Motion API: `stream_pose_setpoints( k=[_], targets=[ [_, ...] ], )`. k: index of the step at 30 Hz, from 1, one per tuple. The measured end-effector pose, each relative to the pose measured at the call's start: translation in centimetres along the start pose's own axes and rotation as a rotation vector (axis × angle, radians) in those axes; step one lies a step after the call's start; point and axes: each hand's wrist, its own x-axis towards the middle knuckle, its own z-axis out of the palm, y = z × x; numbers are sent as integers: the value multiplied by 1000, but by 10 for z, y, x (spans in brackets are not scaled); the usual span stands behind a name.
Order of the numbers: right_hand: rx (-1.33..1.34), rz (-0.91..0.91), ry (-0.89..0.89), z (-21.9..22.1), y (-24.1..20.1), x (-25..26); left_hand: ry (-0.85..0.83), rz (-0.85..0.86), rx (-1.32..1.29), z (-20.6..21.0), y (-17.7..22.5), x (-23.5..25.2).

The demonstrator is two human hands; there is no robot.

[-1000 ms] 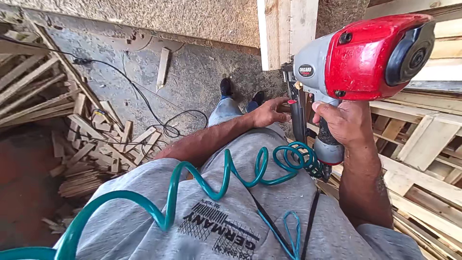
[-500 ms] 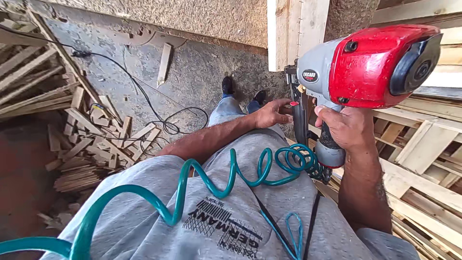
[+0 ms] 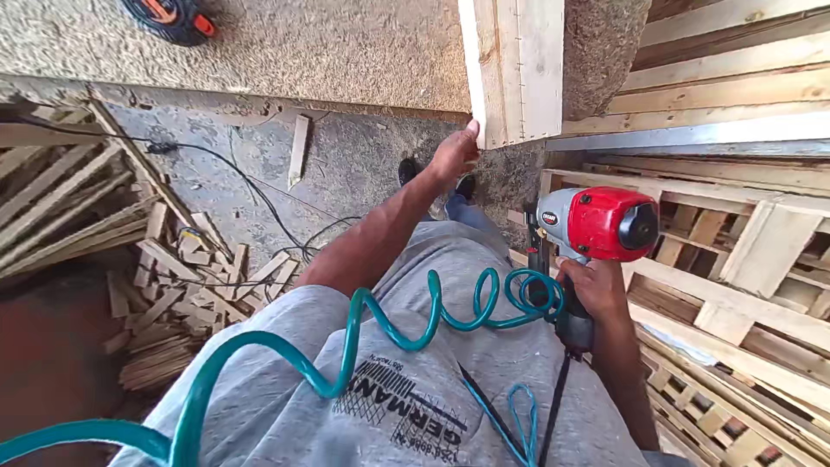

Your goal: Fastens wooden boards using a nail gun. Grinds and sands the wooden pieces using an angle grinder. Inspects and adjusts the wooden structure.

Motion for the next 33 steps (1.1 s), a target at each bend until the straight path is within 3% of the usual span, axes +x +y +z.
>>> stream_pose_setpoints(
  k=[3, 5, 8, 15, 21, 25, 28, 33],
  targets=[
    [-7, 87, -5, 5, 24, -8, -87, 51, -171, 10, 24, 29],
    [6, 107, 0, 1, 41, -12, -38, 66, -222, 20, 26, 39],
    [19, 106, 13, -14, 60, -13, 140, 79, -91, 29, 35, 26],
    [167, -44, 25, -66, 89, 19, 497, 37, 361, 75, 126, -63],
    [64, -114, 22, -105, 105, 49, 663, 95, 625, 135, 129, -52],
    [97, -141, 9, -122, 119, 65, 705, 18, 868, 165, 132, -38],
    [84, -133, -11, -132, 127, 74, 637, -97, 1039, 187, 138, -19],
    [133, -148, -37, -147, 136, 86, 577, -221, 1101, 209, 146, 16]
  ],
)
